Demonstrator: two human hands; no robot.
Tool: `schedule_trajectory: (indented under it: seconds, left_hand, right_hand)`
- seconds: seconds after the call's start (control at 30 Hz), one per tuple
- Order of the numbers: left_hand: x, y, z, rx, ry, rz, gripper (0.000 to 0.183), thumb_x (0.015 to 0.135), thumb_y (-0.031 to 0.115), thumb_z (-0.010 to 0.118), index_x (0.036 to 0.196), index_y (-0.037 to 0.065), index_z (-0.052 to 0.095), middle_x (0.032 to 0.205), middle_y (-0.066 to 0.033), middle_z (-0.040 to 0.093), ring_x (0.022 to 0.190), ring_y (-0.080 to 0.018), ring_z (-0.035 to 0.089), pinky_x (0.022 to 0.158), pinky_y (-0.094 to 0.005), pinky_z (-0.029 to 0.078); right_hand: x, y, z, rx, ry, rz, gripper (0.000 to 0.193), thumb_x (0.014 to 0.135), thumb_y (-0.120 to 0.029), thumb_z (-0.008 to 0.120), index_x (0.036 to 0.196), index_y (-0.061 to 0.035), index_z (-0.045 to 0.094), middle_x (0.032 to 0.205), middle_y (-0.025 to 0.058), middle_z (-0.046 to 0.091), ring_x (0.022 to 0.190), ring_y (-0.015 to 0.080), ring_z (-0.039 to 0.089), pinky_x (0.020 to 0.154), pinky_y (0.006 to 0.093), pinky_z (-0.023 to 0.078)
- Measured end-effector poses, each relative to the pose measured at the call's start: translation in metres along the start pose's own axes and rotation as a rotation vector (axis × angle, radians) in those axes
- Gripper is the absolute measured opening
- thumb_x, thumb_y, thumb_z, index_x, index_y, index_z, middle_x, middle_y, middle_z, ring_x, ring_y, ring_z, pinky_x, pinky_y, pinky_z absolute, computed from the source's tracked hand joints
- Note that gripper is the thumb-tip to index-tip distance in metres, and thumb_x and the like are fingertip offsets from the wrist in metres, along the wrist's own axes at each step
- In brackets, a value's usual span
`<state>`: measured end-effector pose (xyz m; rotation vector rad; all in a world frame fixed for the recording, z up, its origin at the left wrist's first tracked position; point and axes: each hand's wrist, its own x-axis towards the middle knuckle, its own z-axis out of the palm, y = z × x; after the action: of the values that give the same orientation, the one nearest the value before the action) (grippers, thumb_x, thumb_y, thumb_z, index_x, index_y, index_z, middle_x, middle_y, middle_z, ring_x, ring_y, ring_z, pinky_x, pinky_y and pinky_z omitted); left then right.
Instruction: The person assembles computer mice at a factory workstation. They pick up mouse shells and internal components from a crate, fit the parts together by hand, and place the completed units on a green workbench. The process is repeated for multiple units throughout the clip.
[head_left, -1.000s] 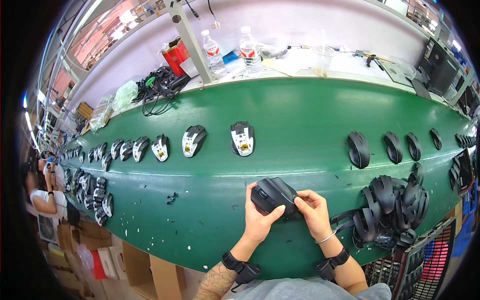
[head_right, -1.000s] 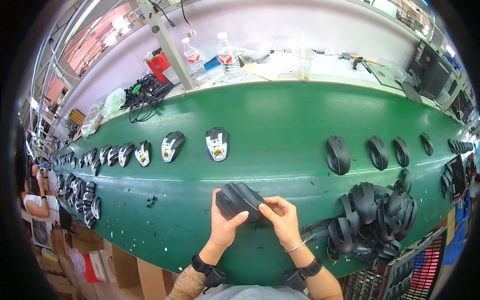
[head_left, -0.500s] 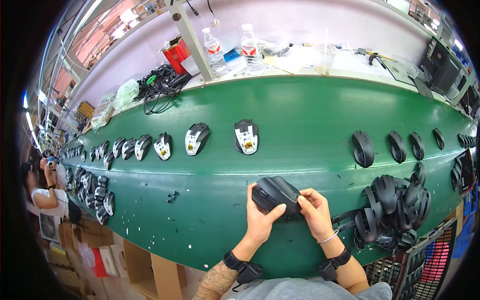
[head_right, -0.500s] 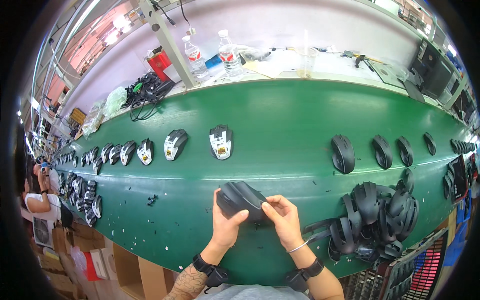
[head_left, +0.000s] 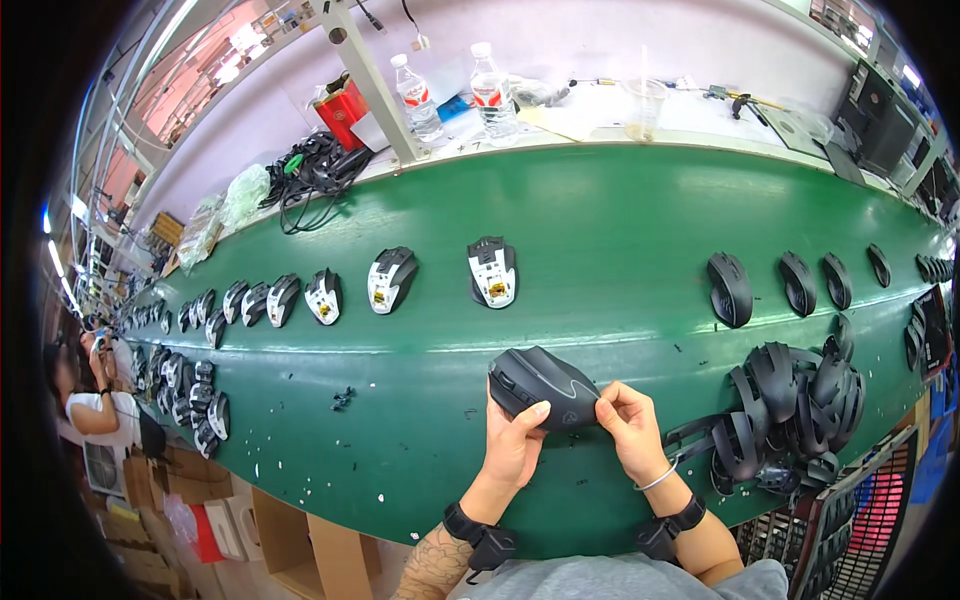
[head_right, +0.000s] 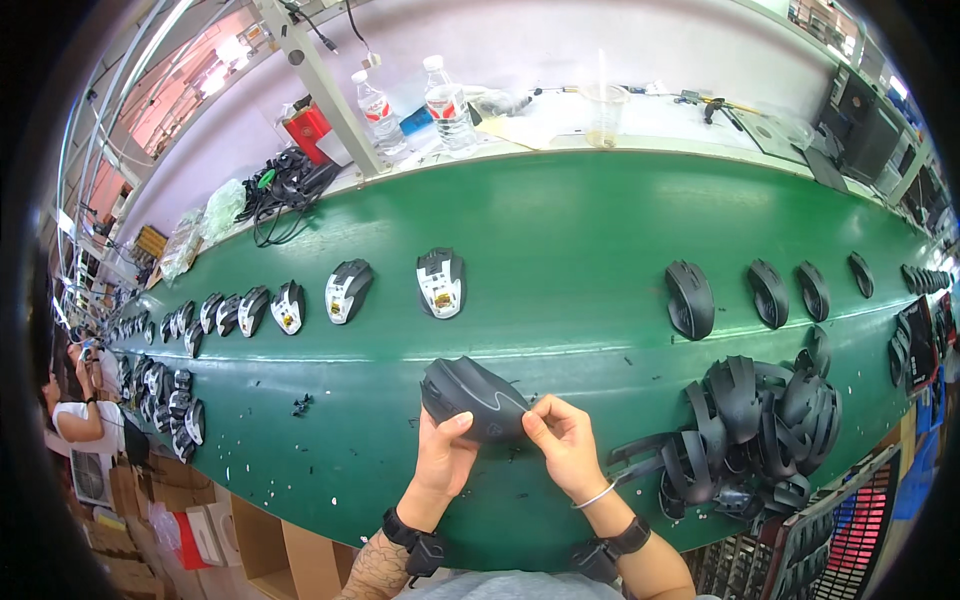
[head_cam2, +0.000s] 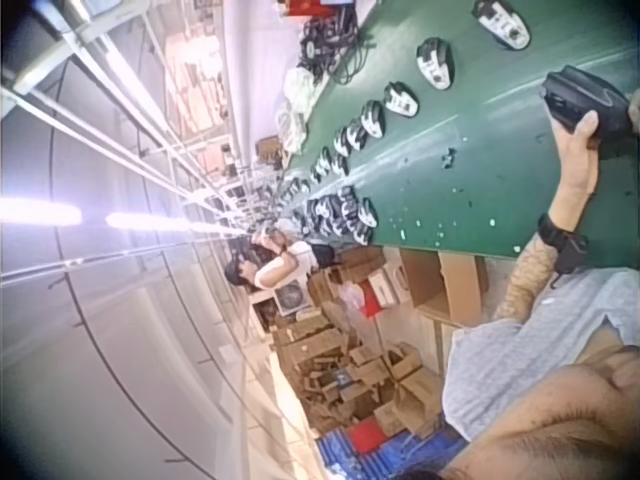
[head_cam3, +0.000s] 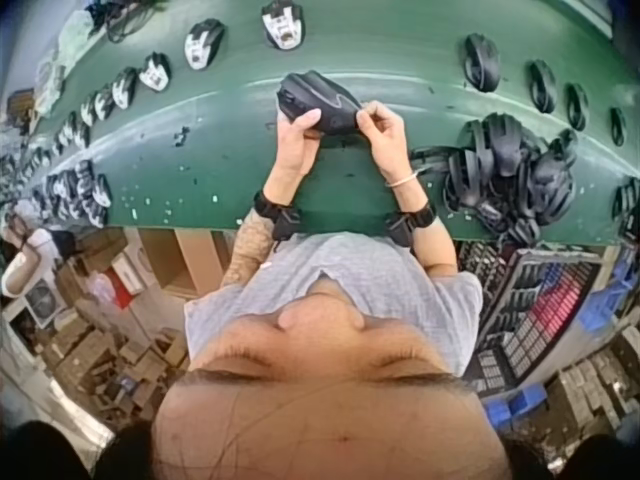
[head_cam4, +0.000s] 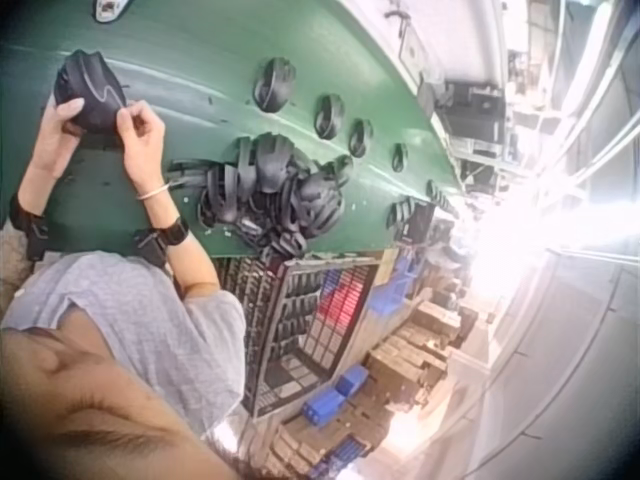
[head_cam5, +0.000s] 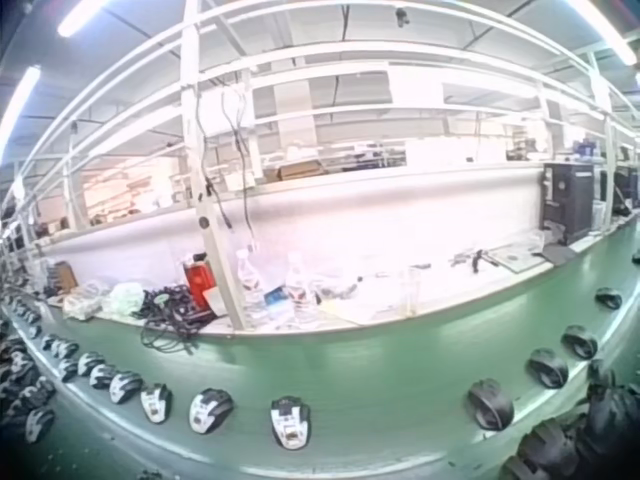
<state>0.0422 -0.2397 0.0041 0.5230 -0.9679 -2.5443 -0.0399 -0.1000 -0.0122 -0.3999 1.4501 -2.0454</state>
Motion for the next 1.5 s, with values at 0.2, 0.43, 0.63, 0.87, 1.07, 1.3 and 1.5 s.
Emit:
schedule_trajectory:
  seconds: [0.2, 0.43, 0.63, 0.87, 1.07, 1.3, 1.5]
  left_hand:
    - [0.001, 0.001, 0.001, 0.002, 0.001, -0.032, 0.051, 0.082, 0.003, 0.060, 0.125, 0.009, 0.036, 0.113, -0.0101, 0.053, 0.104, -0.0221, 0.059, 0.088, -0.0403, 0.051]
    - [0.002, 0.007, -0.001, -0.174, 0.028, -0.260, 0.043, 0.086, 0.026, 0.059, 0.121, 0.003, 0.049, 0.118, -0.0133, 0.056, 0.109, -0.0280, 0.055, 0.096, -0.0464, 0.044]
    - [0.002, 0.004, 0.000, -0.272, 0.001, -0.320, 0.045, 0.087, 0.030, 0.058, 0.121, 0.003, 0.049, 0.118, -0.0130, 0.056, 0.108, -0.0276, 0.055, 0.096, -0.0452, 0.044]
    - [0.004, 0.000, -0.002, -0.311, -0.008, -0.347, 0.042, 0.090, 0.028, 0.055, 0.121, 0.000, 0.050, 0.118, -0.0137, 0.057, 0.108, -0.0249, 0.057, 0.096, -0.0415, 0.045]
    - [0.002, 0.000, -0.006, -0.150, 0.035, -0.230, 0.043, 0.088, 0.025, 0.057, 0.123, 0.003, 0.050, 0.119, -0.0125, 0.058, 0.110, -0.0246, 0.056, 0.098, -0.0418, 0.043]
    - [-0.006, 0.001, 0.005, 0.114, 0.102, 0.098, 0.045, 0.084, 0.015, 0.069, 0.121, 0.004, 0.045, 0.110, -0.0061, 0.058, 0.101, -0.0145, 0.058, 0.089, -0.0326, 0.049]
    - [0.004, -0.004, 0.007, -0.119, 0.123, -0.006, 0.036, 0.094, 0.037, 0.054, 0.080, 0.006, 0.067, 0.078, -0.0014, 0.066, 0.075, -0.0136, 0.063, 0.062, -0.0297, 0.048]
  right_hand:
    - [0.000, 0.004, 0.002, 0.076, 0.028, 0.042, 0.022, 0.091, -0.018, 0.064, 0.075, -0.0052, 0.055, 0.073, -0.0042, 0.054, 0.070, 0.0047, 0.047, 0.067, 0.0207, 0.039]
    - [-0.001, 0.003, 0.010, -0.227, 0.008, -0.195, 0.027, 0.076, -0.021, 0.079, 0.076, -0.0025, 0.060, 0.071, 0.0021, 0.062, 0.068, 0.0111, 0.059, 0.062, 0.0270, 0.046]
    - [-0.004, -0.010, 0.016, -0.704, 0.050, -0.481, 0.028, 0.071, -0.023, 0.080, 0.070, -0.0017, 0.061, 0.068, 0.0086, 0.062, 0.063, 0.0224, 0.059, 0.058, 0.0308, 0.046]
    - [-0.002, -0.011, 0.017, -0.732, 0.028, -0.545, 0.023, 0.077, -0.017, 0.074, 0.070, -0.0007, 0.060, 0.064, 0.0099, 0.057, 0.060, 0.0255, 0.054, 0.056, 0.0328, 0.042]
    - [-0.002, -0.008, 0.012, -0.712, 0.008, -0.527, 0.024, 0.076, -0.015, 0.073, 0.079, 0.0025, 0.058, 0.071, 0.0143, 0.056, 0.064, 0.0299, 0.054, 0.060, 0.0354, 0.044]
    - [-0.010, -0.012, 0.026, -0.632, 0.060, -0.406, 0.063, 0.066, -0.005, 0.080, 0.123, 0.0001, 0.052, 0.113, 0.0127, 0.055, 0.104, 0.0224, 0.057, 0.086, 0.0329, 0.050]
    - [-0.009, -0.009, 0.005, -0.704, 0.061, -0.350, 0.076, 0.067, 0.007, 0.077, 0.134, -0.0021, 0.045, 0.127, 0.0178, 0.053, 0.112, 0.0264, 0.054, 0.094, 0.0371, 0.045]
